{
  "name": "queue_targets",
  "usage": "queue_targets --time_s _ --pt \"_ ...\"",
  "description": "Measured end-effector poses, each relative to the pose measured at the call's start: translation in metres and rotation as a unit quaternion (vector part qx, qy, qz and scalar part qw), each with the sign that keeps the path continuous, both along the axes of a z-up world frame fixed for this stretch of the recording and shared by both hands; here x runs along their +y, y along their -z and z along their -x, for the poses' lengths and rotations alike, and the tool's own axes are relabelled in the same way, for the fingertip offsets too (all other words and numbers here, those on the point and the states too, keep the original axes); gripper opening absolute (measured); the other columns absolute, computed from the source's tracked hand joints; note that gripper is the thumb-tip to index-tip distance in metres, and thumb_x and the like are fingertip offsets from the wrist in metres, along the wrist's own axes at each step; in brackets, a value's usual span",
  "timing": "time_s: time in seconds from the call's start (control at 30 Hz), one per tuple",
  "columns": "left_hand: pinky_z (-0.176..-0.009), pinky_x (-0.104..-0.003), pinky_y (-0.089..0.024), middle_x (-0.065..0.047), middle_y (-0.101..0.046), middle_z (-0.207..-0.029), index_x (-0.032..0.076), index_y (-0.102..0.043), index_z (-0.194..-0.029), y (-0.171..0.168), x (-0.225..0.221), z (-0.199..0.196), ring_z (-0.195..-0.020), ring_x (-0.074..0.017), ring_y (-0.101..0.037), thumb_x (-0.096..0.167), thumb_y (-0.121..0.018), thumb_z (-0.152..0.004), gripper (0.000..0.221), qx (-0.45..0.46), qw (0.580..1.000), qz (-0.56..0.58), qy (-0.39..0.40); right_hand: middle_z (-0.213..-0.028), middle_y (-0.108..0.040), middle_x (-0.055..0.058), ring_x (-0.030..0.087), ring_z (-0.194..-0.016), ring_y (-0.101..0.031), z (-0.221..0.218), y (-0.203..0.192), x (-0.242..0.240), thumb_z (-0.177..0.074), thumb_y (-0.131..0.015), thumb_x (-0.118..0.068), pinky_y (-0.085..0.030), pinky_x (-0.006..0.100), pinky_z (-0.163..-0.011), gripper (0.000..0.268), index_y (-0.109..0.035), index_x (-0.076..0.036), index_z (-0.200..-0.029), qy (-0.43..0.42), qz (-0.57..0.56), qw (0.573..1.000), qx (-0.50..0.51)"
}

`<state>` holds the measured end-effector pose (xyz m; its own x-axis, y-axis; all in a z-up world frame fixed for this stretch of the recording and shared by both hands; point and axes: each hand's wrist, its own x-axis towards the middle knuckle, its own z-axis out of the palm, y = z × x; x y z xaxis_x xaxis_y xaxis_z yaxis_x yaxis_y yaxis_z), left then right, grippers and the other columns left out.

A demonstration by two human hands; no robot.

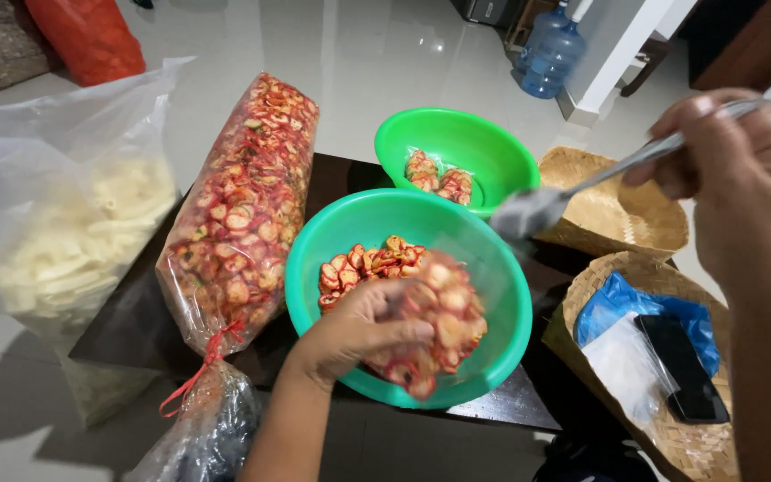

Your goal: A person manually packages dried food slices by scooping them from a bowl into small plastic bags using a spoon.

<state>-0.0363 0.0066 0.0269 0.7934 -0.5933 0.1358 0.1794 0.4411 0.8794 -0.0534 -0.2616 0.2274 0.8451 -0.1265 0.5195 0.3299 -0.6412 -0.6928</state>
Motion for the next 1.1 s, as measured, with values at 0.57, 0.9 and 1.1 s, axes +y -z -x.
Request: queue_targets --time_s 0.57,0.9,1.1 --pt "-0.097 -0.040 -0.064 -0.013 -0.074 -0.123 0.006 -0.063 -0.129 -0.002 0.016 -0.019 -0.111 -0.0228 -0.073 0.010 -0.077 -0.083 0.048 0.002 0.943 0.055 -0.329 -0.076 -0.074 0.009 0.013 -0.066 -0.065 -0.035 0.163 -0.037 -0.112 -0.051 -0.022 -0.050 0.026 -0.063 0.024 -0.066 -0.004 -0.104 -0.003 0.046 0.992 0.114" --pt "-0.102 -0.038 -0.062 -0.011 -0.072 -0.128 0.006 -0.061 -0.132 -0.007 0.010 -0.017 -0.117 -0.0205 -0.071 0.012 -0.075 -0.086 0.049 -0.016 0.943 0.045 -0.328 -0.076 -0.076 0.001 0.011 -0.062 -0.057 -0.032 0.166 -0.042 -0.110 -0.050 -0.029 -0.045 0.029 -0.063 0.025 -0.069 -0.014 -0.103 0.027 0.121 0.980 0.157" --pt "-0.102 -0.036 -0.060 -0.011 -0.073 -0.125 0.005 -0.062 -0.131 -0.001 0.008 -0.019 -0.114 -0.0188 -0.071 0.012 -0.075 -0.087 0.047 -0.032 0.944 0.038 -0.326 -0.078 -0.078 0.002 0.013 -0.072 -0.071 -0.029 0.167 -0.043 -0.110 -0.048 -0.031 -0.048 0.029 -0.067 0.026 -0.068 -0.013 -0.108 0.020 0.165 0.972 0.168"
